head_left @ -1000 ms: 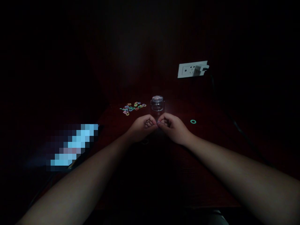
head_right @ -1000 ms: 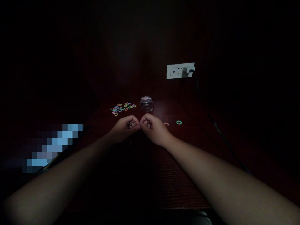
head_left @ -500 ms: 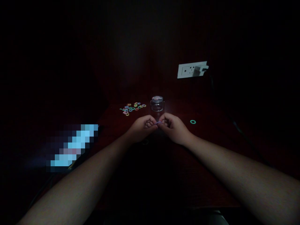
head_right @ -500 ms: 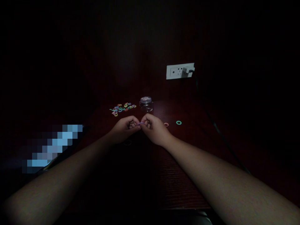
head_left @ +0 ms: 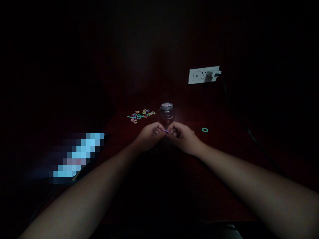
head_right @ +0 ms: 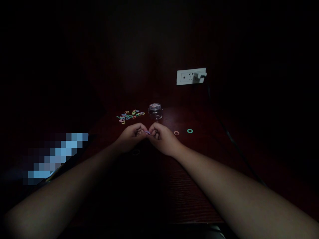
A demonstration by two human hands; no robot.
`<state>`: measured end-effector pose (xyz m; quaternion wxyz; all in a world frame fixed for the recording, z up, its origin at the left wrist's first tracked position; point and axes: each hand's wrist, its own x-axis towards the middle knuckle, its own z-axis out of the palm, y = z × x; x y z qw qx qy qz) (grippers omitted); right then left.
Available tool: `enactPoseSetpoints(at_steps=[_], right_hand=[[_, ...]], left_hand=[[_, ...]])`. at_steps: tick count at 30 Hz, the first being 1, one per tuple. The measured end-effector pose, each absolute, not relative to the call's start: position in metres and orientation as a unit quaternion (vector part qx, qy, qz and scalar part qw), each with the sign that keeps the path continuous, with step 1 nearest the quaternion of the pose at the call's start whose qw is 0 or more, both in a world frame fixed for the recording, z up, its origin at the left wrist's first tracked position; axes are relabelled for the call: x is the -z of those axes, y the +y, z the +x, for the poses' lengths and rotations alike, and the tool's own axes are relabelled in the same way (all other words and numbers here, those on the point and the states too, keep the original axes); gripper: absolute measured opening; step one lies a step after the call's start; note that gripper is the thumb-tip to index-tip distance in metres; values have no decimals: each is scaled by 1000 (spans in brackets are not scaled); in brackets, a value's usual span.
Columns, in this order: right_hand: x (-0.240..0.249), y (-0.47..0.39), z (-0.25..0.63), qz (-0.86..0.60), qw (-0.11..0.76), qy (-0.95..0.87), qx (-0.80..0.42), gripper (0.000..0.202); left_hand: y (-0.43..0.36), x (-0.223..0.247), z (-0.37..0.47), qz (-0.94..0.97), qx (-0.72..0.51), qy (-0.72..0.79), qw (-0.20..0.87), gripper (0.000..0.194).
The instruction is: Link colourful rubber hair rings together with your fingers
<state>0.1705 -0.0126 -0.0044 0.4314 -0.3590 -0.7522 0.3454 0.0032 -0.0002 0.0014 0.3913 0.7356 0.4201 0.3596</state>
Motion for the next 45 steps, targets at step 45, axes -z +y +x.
enactPoseSetpoints(at_steps=[45], right_hand=[[8, -8, 171, -383, 434, -744, -333, 6]], left_hand=[[-3, -6, 4, 747, -362, 419, 368, 18]])
